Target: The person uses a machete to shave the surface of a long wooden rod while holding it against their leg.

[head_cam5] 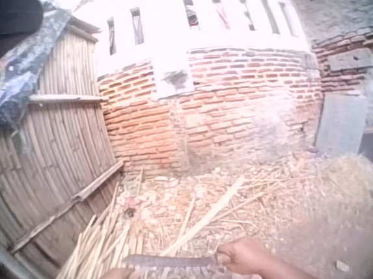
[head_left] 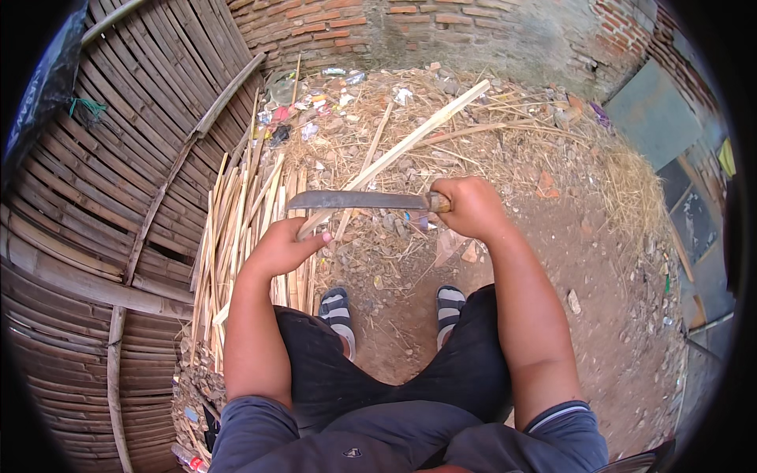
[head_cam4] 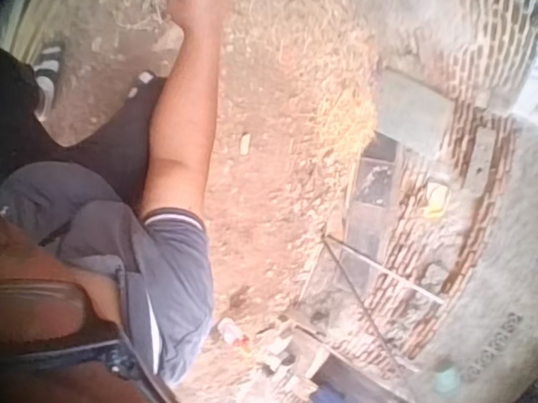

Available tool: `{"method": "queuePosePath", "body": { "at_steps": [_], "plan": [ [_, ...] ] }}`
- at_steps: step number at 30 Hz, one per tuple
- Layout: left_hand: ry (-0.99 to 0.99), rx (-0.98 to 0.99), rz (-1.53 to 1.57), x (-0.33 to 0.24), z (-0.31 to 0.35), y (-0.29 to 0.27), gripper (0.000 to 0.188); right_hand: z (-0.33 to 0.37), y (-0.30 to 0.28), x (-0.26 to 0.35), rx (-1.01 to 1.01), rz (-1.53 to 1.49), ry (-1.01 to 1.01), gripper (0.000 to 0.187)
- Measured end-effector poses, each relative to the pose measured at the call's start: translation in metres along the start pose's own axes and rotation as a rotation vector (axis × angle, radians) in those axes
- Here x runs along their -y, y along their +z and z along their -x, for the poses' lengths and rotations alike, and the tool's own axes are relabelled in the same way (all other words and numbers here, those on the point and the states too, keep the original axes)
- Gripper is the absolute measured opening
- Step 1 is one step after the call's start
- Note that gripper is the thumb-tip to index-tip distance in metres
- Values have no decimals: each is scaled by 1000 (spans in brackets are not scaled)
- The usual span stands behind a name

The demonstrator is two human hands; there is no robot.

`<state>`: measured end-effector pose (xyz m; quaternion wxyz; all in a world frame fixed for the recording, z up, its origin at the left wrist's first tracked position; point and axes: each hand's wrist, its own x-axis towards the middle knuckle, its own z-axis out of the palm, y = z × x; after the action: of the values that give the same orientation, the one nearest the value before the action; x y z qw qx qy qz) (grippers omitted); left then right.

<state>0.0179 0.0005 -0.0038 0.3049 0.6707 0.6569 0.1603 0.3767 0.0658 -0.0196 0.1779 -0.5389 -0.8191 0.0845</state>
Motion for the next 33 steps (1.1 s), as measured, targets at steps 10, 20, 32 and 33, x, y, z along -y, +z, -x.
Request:
{"method": "queuePosePath", "body": {
  "at_steps": [10,20,32,33],
  "plan": [
    [40,1,34,4,-1,-1,43,3,7,-116,-516,-293,681,37],
    [13,-33,77,8,-2,-1,42,-10,12,-75,-354,-308,594,37],
    [-22,-131,47,-9,-9,17,42,4,-8,-35,-427,-466,352,30],
    [-8,-127,49,-10,-9,23,43,4,-5,-21,-371,-443,284,29]
  ]
}}
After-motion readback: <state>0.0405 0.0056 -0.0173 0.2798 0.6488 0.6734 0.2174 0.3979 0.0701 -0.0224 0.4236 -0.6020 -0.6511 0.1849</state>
